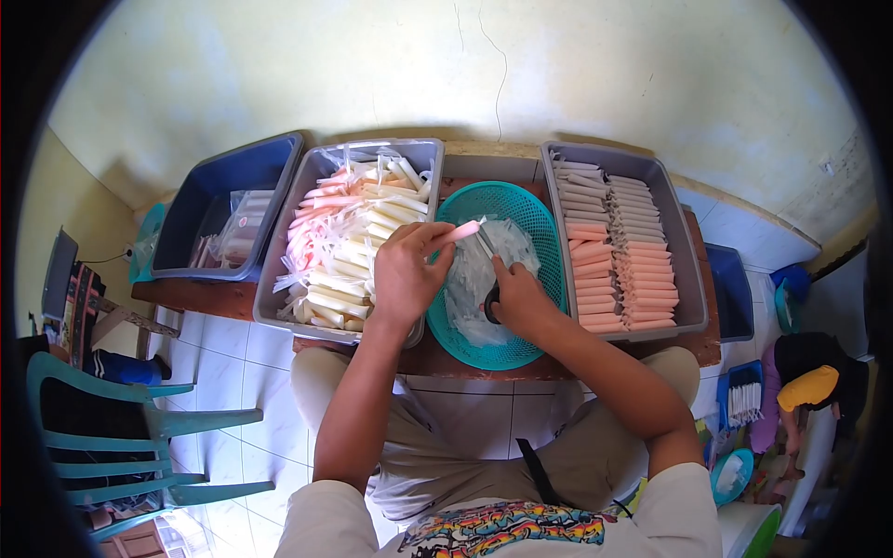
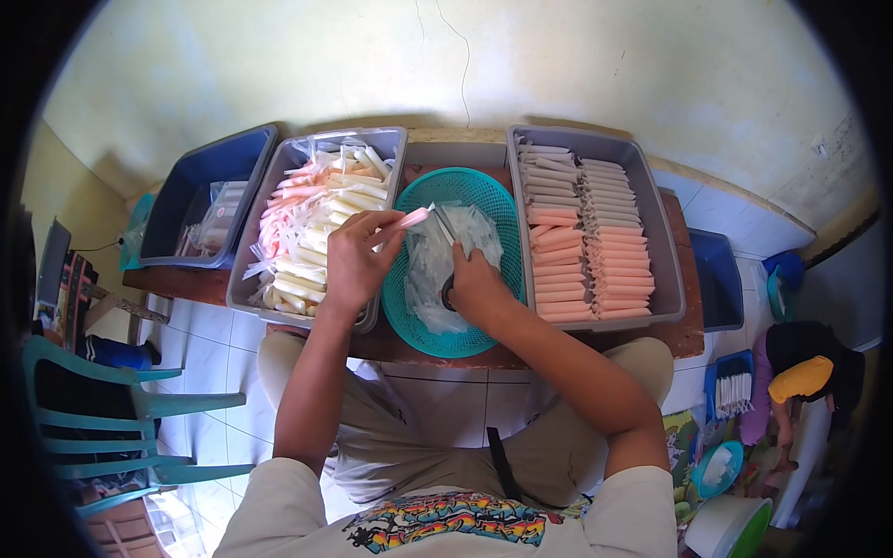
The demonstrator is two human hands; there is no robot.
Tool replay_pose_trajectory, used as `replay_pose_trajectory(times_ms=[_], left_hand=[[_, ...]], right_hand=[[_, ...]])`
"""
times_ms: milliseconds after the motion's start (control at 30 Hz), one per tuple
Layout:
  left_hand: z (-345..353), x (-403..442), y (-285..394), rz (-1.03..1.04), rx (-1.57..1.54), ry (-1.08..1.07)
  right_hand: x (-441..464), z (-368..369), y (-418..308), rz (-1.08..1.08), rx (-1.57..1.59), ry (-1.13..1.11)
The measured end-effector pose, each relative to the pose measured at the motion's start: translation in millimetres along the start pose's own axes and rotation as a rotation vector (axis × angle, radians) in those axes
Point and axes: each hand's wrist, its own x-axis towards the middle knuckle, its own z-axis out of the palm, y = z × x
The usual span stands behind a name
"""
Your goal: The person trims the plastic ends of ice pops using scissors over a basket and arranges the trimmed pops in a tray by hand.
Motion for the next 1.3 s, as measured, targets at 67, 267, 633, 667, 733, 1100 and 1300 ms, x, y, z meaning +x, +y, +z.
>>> replay_pose_trajectory(times_ms=[67,267,633,667,733,1100,1300], left_hand=[[-1.9,-0.4,2.1,-0.014,-0.018,-0.034],[0.7,-1.8,2.5,0.005,-0.088,-0.025],[2.4,-0.4,6.5,0.060,-0.093,-0.010],[2.6,0.2,6.6,0.059,-0.101,-0.001],[1.2,1.4,8.0,0.059,-0.089,-0.005],[1.1,2.8,19.9,-0.068,-0.273,-0.100],[21.0,-1.5,20.8,-0.125,-0.555,-0.113]], right_hand=[[0.4,4.3,-4.3,0.012,-0.045,0.001],[2.9,18.6,-2.4,0.031,-0.125,-0.011],[1.5,18.6,-7.7,-0.036,-0.271,0.048],[0.3,17.2,-8.2,-0.028,-0.242,0.048],[-1.3,14.9,-7.6,-0.020,-0.215,0.038],[-18.5,-30.9,-2.9,-0.265,0.043,0.232],[-26.9,-72.2,-6.8,-0.249,0.227,0.371]])
